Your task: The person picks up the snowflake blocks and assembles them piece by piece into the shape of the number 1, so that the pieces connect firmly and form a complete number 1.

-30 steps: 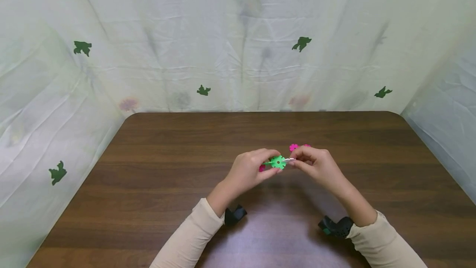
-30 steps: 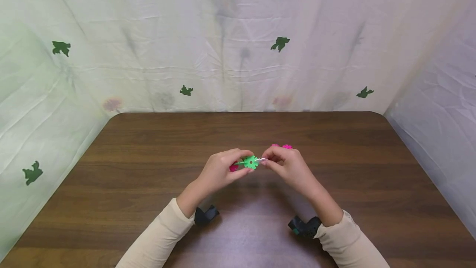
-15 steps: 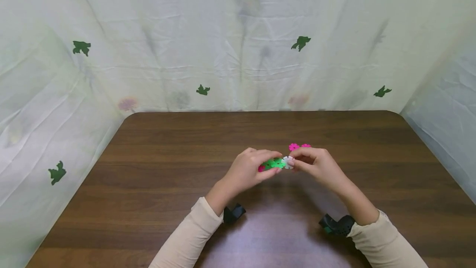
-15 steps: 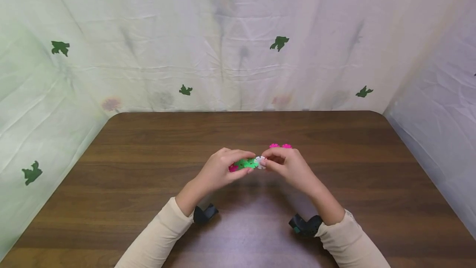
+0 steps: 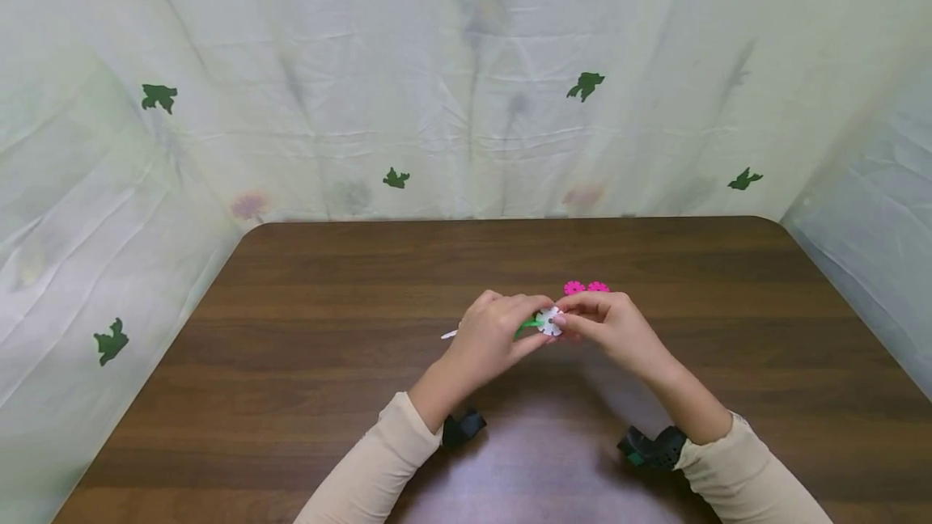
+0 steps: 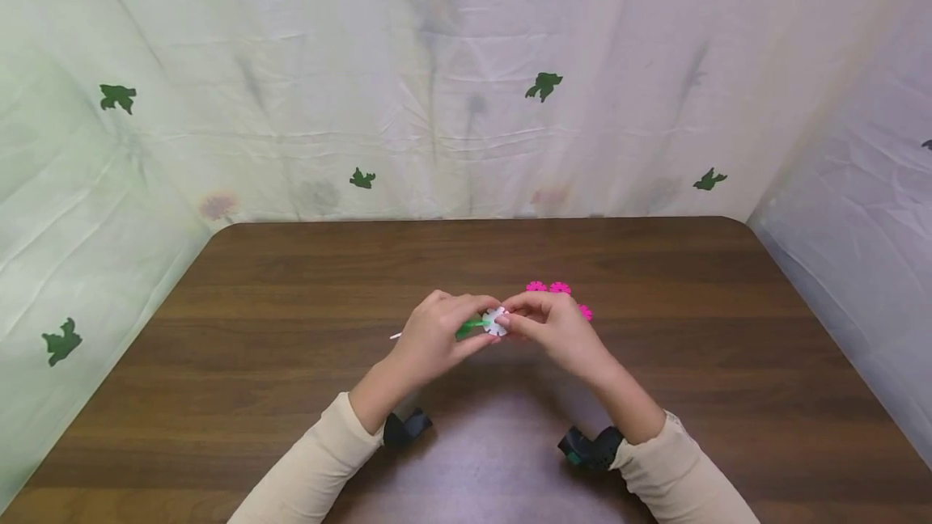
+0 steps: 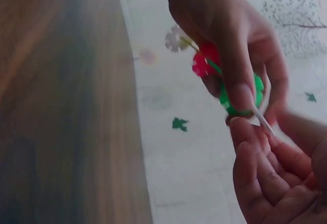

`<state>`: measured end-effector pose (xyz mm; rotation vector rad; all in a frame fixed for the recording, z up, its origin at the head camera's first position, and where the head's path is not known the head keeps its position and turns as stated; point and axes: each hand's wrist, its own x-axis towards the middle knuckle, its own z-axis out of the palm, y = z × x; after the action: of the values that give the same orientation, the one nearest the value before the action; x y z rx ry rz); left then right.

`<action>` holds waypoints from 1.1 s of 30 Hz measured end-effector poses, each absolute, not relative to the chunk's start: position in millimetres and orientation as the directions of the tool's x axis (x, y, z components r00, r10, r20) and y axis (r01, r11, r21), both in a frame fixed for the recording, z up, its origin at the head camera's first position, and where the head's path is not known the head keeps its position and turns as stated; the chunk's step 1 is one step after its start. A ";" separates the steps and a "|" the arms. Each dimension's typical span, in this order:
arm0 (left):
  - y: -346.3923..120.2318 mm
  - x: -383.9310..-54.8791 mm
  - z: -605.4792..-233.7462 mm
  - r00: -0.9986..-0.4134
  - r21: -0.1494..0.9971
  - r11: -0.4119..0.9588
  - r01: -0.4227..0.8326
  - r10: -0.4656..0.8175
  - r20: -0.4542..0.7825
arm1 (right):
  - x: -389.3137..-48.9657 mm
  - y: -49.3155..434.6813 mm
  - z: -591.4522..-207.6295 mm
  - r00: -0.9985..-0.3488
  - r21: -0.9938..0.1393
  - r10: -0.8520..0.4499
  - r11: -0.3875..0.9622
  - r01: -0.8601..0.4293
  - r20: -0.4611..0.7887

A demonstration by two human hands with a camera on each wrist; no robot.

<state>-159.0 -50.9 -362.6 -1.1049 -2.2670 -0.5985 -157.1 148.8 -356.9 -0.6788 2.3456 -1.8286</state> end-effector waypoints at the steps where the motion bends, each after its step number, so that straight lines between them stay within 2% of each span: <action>1: -51.6 -159.7 -362.5 -0.518 0.150 0.571 0.807 0.563 0.644 | -158.7 151.9 -356.6 -0.894 -0.924 -0.392 0.213 -0.318 0.217; 5: -55.4 -162.8 -362.0 -0.526 0.153 0.585 0.796 0.545 0.654 | -170.6 172.7 -357.3 -0.897 -0.837 -0.362 0.383 -0.390 0.253; 8: -57.8 -164.6 -361.3 -0.527 0.155 0.590 0.792 0.532 0.663 | -183.1 192.7 -363.7 -0.917 -0.788 -0.347 0.502 -0.357 0.195; 13: -61.1 -167.3 -359.8 -0.533 0.166 0.592 0.789 0.524 0.664 | -201.0 221.5 -384.1 -0.933 -0.773 -0.354 0.576 -0.267 0.058; 21: -63.0 -169.1 -358.5 -0.541 0.193 0.577 0.793 0.522 0.659 | -210.9 239.2 -411.3 -0.935 -0.654 -0.353 0.704 -0.279 0.019; 24: -63.1 -169.5 -358.7 -0.538 0.194 0.574 0.796 0.523 0.661 | -211.3 237.1 -411.5 -0.936 -0.657 -0.353 0.708 -0.260 -0.010; 27: -63.1 -169.5 -359.0 -0.538 0.197 0.572 0.797 0.522 0.662 | -209.6 232.1 -406.9 -0.923 -0.707 -0.384 0.656 -0.266 -0.009; 33: -61.4 -168.8 -359.3 -0.544 0.202 0.572 0.795 0.525 0.655 | -196.9 211.5 -380.5 -0.907 -0.817 -0.411 0.490 -0.303 0.090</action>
<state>-168.8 -61.4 -359.3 -1.0527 -2.2681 -0.6638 -196.9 211.5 -380.5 -0.6277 2.6092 -1.3946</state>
